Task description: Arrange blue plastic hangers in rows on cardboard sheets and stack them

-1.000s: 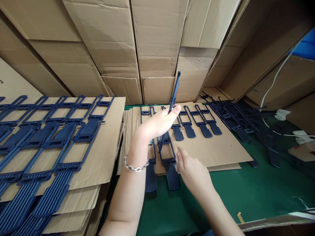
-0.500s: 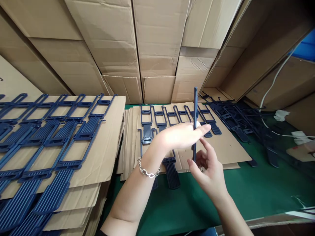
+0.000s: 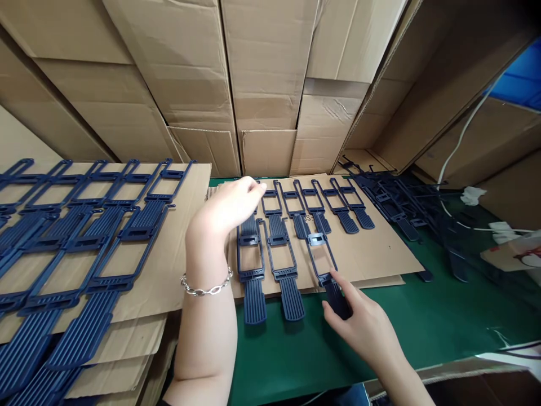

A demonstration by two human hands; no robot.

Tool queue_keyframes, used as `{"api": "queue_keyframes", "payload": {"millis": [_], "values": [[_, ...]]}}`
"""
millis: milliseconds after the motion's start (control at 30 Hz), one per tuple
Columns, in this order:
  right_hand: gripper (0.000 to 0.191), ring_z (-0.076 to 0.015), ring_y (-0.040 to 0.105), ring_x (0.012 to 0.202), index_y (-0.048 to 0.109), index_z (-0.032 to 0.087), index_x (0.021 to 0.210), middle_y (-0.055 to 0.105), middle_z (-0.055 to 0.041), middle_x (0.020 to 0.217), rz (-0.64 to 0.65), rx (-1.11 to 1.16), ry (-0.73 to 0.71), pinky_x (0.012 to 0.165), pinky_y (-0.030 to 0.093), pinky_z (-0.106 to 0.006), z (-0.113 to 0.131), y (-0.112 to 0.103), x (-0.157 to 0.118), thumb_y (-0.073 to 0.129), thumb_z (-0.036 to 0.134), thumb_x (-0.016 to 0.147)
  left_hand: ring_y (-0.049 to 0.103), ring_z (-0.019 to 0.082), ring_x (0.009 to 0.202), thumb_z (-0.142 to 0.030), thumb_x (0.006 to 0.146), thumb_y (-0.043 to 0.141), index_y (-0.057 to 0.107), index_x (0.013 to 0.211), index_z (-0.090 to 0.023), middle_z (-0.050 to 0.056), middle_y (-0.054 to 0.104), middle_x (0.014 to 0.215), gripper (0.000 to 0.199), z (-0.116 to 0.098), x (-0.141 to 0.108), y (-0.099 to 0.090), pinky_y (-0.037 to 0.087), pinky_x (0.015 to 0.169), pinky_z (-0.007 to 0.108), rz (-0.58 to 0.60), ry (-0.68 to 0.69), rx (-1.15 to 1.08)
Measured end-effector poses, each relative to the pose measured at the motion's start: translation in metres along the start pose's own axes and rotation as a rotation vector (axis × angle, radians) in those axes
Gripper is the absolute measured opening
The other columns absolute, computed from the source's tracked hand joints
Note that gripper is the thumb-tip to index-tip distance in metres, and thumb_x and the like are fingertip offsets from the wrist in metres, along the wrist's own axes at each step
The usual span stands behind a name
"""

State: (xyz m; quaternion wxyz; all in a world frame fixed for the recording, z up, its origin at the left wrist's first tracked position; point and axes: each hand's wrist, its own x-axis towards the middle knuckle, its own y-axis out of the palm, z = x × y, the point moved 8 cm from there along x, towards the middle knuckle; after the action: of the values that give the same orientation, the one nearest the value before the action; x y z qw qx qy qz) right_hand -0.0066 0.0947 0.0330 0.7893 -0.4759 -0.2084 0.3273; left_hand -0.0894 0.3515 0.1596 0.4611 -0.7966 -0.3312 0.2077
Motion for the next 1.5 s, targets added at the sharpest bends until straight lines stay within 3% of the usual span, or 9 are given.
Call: {"api": "queue_keyframes", "payload": {"millis": [167, 367, 700, 900, 1067, 1167, 1267, 1400, 1500], "values": [[0.049, -0.0196, 0.061, 0.077, 0.042, 0.025, 0.13, 0.061, -0.0034, 0.103, 0.076, -0.157, 0.012, 0.055, 0.046, -0.026, 0.002, 0.012, -0.003, 0.043, 0.037, 0.083, 0.055, 0.022, 0.083, -0.052, 0.082, 0.028, 0.053, 0.082, -0.021, 0.005, 0.062, 0.091, 0.04, 0.02, 0.003, -0.007, 0.039, 0.068, 0.032, -0.031, -0.104, 0.031], [0.048, -0.019, 0.061, 0.072, 0.046, 0.024, 0.128, 0.062, -0.0043, 0.099, 0.116, -0.247, 0.034, 0.051, 0.043, -0.026, 0.011, 0.009, -0.001, 0.041, 0.041, 0.084, 0.054, 0.023, 0.096, -0.052, 0.081, 0.03, 0.055, 0.089, -0.025, 0.002, 0.061, 0.106, 0.037, 0.007, 0.003, 0.003, 0.04, 0.078, 0.033, 0.02, -0.057, -0.008], [0.049, -0.0201, 0.06, 0.072, 0.045, 0.024, 0.13, 0.062, -0.0052, 0.092, 0.141, -0.305, 0.065, 0.05, 0.039, -0.026, 0.022, 0.012, 0.003, 0.042, 0.042, 0.084, 0.058, 0.021, 0.077, -0.055, 0.081, 0.031, 0.055, 0.093, -0.027, 0.002, 0.064, 0.095, 0.039, -0.001, 0.004, 0.011, 0.041, 0.067, 0.032, 0.041, -0.019, -0.025], [0.05, -0.0224, 0.06, 0.077, 0.042, 0.023, 0.132, 0.062, -0.0067, 0.093, 0.176, -0.253, 0.113, 0.054, 0.041, -0.028, 0.026, 0.014, 0.006, 0.041, 0.042, 0.085, 0.057, 0.021, 0.08, -0.054, 0.081, 0.031, 0.055, 0.094, -0.026, 0.002, 0.063, 0.098, 0.039, 0.0, 0.004, 0.01, 0.04, 0.069, 0.032, 0.038, -0.022, -0.024], [0.061, -0.0221, 0.061, 0.075, 0.029, 0.022, 0.138, 0.061, -0.0096, 0.098, 0.149, -0.216, 0.115, 0.051, 0.039, -0.026, 0.027, 0.012, 0.009, 0.042, 0.048, 0.085, 0.054, 0.019, 0.069, -0.045, 0.082, 0.031, 0.054, 0.073, -0.021, 0.003, 0.062, 0.08, 0.034, -0.003, 0.008, 0.016, 0.037, 0.059, 0.03, 0.051, 0.028, 0.023], [0.071, -0.0229, 0.06, 0.07, 0.023, 0.025, 0.141, 0.061, -0.0076, 0.091, 0.105, -0.227, 0.125, 0.048, 0.036, -0.026, 0.023, -0.008, 0.019, 0.042, 0.058, 0.081, 0.047, 0.016, 0.059, -0.041, 0.083, 0.031, 0.046, 0.061, -0.019, 0.002, 0.055, 0.064, 0.034, -0.018, 0.008, 0.014, 0.031, 0.054, 0.028, -0.014, 0.13, 0.011], [0.073, -0.0224, 0.058, 0.068, 0.024, 0.027, 0.14, 0.061, -0.0052, 0.088, -0.02, -0.208, 0.149, 0.052, 0.036, -0.028, 0.005, -0.053, 0.051, 0.039, 0.064, 0.079, 0.035, 0.011, 0.05, -0.042, 0.083, 0.035, 0.035, 0.055, -0.018, -0.001, 0.043, 0.053, 0.036, -0.035, 0.002, 0.006, 0.024, 0.05, 0.027, -0.121, 0.222, -0.051], [0.058, -0.0273, 0.055, 0.087, 0.04, 0.019, 0.131, 0.06, -0.0102, 0.095, -0.31, -0.278, 0.168, 0.067, 0.036, -0.033, -0.044, -0.124, 0.119, 0.03, 0.053, 0.086, 0.024, 0.009, 0.048, -0.042, 0.085, 0.037, 0.027, 0.055, -0.017, -0.003, 0.03, 0.05, 0.04, -0.049, -0.003, -0.001, 0.019, 0.049, 0.026, -0.208, 0.314, -0.139], [0.065, -0.0345, 0.046, 0.106, 0.04, 0.006, 0.13, 0.046, -0.0245, 0.117, -0.328, -0.358, 0.205, 0.076, 0.034, -0.038, -0.094, -0.143, 0.167, 0.023, 0.051, 0.087, 0.024, 0.008, 0.048, -0.041, 0.085, 0.038, 0.027, 0.056, -0.017, -0.004, 0.028, 0.049, 0.039, -0.048, -0.002, -0.003, 0.018, 0.049, 0.026, -0.266, 0.31, -0.142]]}}
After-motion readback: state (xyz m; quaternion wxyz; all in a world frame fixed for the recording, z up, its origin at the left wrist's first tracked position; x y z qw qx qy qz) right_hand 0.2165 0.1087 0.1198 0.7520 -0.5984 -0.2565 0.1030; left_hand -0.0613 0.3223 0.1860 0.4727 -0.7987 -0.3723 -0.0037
